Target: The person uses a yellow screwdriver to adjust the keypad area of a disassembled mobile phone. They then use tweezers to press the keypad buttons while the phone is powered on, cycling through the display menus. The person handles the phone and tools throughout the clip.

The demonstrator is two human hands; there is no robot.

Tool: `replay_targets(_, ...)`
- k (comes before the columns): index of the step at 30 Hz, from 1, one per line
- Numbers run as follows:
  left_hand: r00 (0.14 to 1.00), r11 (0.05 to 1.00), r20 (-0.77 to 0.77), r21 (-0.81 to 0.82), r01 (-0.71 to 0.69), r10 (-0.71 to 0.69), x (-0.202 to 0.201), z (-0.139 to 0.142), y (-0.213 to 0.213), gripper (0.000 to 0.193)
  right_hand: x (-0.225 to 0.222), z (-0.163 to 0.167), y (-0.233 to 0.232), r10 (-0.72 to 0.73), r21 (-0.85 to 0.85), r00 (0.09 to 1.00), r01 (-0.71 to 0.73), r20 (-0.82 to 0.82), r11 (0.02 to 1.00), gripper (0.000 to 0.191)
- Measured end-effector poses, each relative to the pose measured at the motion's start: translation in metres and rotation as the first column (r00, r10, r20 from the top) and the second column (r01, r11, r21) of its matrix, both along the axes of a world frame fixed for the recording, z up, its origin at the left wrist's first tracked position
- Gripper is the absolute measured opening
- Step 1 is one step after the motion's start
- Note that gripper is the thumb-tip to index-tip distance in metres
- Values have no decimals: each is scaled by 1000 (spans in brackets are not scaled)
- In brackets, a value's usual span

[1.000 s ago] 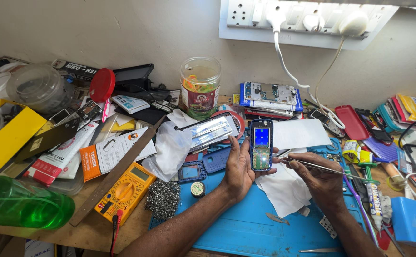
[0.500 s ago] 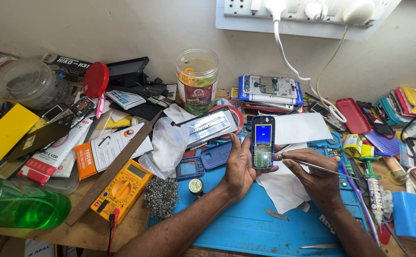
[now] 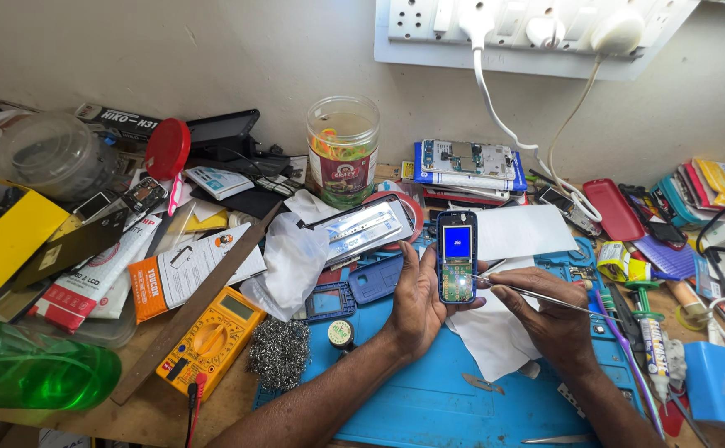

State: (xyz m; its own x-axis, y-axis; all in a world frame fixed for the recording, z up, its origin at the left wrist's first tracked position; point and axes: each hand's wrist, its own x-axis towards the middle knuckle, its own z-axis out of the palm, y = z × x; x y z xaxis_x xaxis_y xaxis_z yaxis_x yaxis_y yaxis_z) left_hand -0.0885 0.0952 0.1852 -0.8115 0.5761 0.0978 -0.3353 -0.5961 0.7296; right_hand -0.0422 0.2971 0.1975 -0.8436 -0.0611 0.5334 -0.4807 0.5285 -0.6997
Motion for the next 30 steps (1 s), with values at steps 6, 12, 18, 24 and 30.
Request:
replay_targets(6,1000,1000,-9,8,2,-2,1,-3,1,99,1,0,-1,-36,6,999,36,28,999,19)
replay_targets(12,1000,1000,19,-6,-7,7,0,-1,1,97,4,2,-2,-104,-76,994,107,36,991,17)
replay_targets(18,1000,1000,4,-7,-9,9,-1,0,1,99,2,3,-2,-104,-57,994,106,34,993,14)
replay_targets(24,1000,1000,-1,-6,-8,8,0,-2,0,98,3,4,-3,-91,-82,994,95,51,992,15)
replay_targets(30,1000,1000,-8,6,-5,5,2,-1,1,98,4,5,-4,-60,-132,997,67,52,989,15)
